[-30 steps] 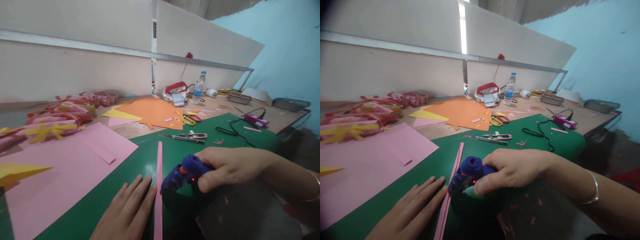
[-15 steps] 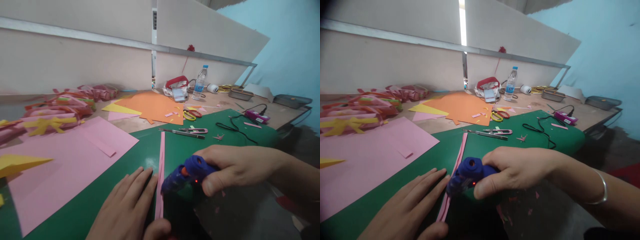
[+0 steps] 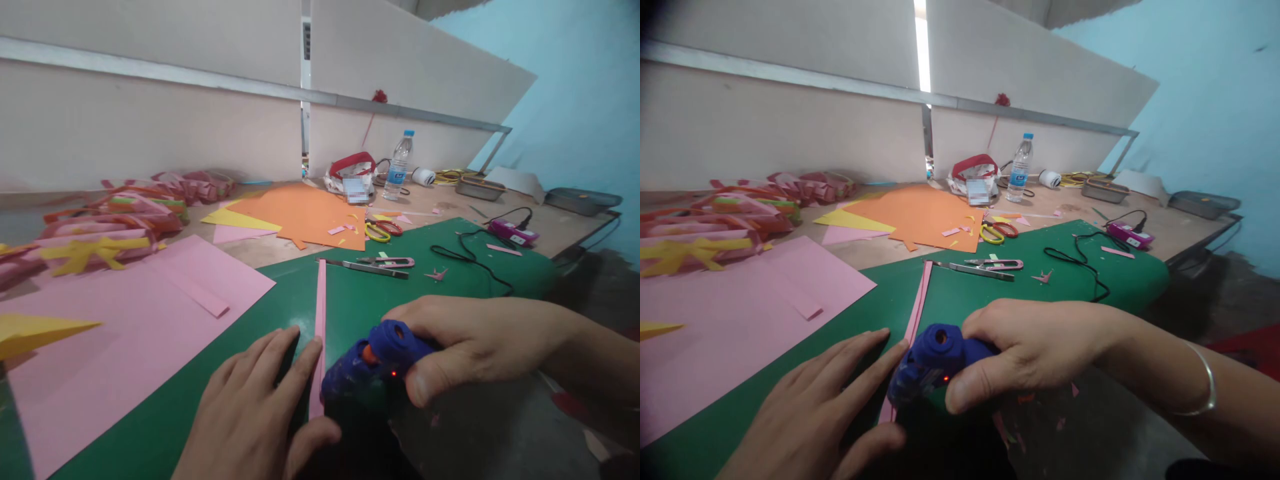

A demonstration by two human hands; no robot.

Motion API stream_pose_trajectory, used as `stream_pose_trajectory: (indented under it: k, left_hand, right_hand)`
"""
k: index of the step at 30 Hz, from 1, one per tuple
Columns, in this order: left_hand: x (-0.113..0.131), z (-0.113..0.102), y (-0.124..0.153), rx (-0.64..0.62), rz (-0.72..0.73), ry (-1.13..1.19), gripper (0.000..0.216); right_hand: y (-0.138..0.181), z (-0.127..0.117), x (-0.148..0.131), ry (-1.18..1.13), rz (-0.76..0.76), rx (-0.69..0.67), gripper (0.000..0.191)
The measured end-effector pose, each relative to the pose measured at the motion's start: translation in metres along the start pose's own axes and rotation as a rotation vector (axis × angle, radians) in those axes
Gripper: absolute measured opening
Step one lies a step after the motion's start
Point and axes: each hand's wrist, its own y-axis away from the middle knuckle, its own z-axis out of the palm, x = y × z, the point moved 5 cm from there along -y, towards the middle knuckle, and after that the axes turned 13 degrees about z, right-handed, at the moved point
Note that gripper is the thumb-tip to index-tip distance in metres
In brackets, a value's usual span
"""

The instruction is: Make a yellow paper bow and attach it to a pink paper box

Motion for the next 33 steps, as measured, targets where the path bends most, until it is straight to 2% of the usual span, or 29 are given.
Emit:
stream_pose_trajectory:
  k: [5, 10, 17, 22, 27, 29, 33]
  left_hand:
    - [0.0, 0.0, -0.001, -0.004, -0.01, -0.005, 0.062]
    - [-0.001, 0.0, -0.003, 0.004, 0.001, -0.014, 0.06]
    - [-0.001, 0.0, -0.002, 0.022, 0.001, -0.025, 0.059]
    - [0.0, 0.001, -0.002, 0.012, -0.052, 0.027, 0.06]
    - [0.002, 0.0, -0.003, -0.052, -0.131, 0.05, 0.058]
    - [0.002, -0.002, -0.004, -0.068, -0.092, 0.013, 0.062]
    - [0.007, -0.006, -0.013, -0.045, 0.159, -0.054, 0.068]
  right_hand:
    - [-0.004, -0.008, 0.001, 0.039, -0.008, 0.056, 0.033]
    - [-0.005, -0.01, 0.002, 0.055, -0.023, 0.049, 0.033]
    - [-0.019, -0.032, 0.02, 0.12, 0.146, 0.204, 0.049]
    - [-0.029, -0.048, 0.023, 0.124, 0.141, 0.278, 0.05]
    - [-0.036, -0.056, 0.026, 0.095, 0.139, 0.314, 0.045]
    - [-0.036, -0.059, 0.027, 0.092, 0.15, 0.346, 0.044]
    - [-0.023, -0.066, 0.031, 0.022, 0.145, 0.459, 0.041]
